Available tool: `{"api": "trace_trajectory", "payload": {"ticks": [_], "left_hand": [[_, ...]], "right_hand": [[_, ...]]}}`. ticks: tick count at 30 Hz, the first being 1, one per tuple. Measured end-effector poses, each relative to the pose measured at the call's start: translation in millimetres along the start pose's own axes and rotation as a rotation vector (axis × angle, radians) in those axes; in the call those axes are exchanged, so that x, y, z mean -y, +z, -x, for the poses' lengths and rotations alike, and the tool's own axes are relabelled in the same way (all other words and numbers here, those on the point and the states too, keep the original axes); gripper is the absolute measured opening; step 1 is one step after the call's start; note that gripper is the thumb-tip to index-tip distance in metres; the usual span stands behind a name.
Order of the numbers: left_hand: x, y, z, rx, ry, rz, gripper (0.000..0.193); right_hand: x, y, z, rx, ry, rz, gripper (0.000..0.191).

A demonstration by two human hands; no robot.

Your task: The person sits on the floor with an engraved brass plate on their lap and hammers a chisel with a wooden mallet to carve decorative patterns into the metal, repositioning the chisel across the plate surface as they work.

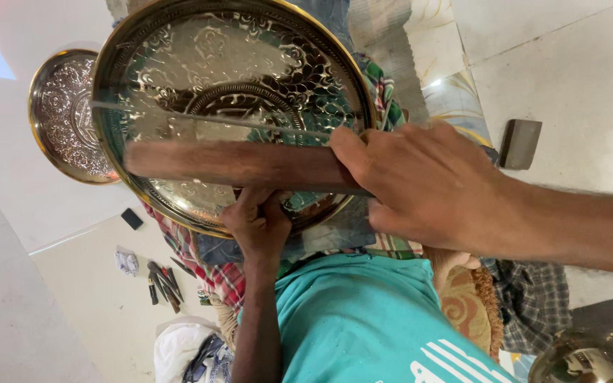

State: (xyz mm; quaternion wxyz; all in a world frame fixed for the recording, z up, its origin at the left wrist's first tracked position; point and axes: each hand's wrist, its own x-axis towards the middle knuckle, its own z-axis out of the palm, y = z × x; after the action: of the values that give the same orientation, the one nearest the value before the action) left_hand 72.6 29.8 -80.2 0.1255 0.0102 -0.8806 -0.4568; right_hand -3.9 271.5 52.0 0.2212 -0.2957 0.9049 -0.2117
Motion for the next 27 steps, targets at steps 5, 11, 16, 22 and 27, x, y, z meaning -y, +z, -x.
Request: {"api": "trace_trajectory", "payload": {"ticks": [5,11,16,22,27], "left_hand": [[-4,-1,-2,-0.016,0.001,0.013,0.024],[-7,-3,-3,0.004,-0.007,0.025,0.023],[-5,-3,-5,0.005,-0.018,0.027,0.022],[-1,-3,-4,0.033,-0.025,0.056,0.027],[0,0,-3,0.046,0.008,0.109,0.029]], "right_hand": [[-1,-2,-2,0.154,0.114,-0.059,0.049],[1,-3,-1,0.091,0.092,-0.074,0.049],[3,3,-6,0.085,0.145,-0.18,0.054],[0,19,-12,-0.035,0.06,-0.188,0.055],[-8,27,-8,0.003,0.135,-0.318,0.053]]}}
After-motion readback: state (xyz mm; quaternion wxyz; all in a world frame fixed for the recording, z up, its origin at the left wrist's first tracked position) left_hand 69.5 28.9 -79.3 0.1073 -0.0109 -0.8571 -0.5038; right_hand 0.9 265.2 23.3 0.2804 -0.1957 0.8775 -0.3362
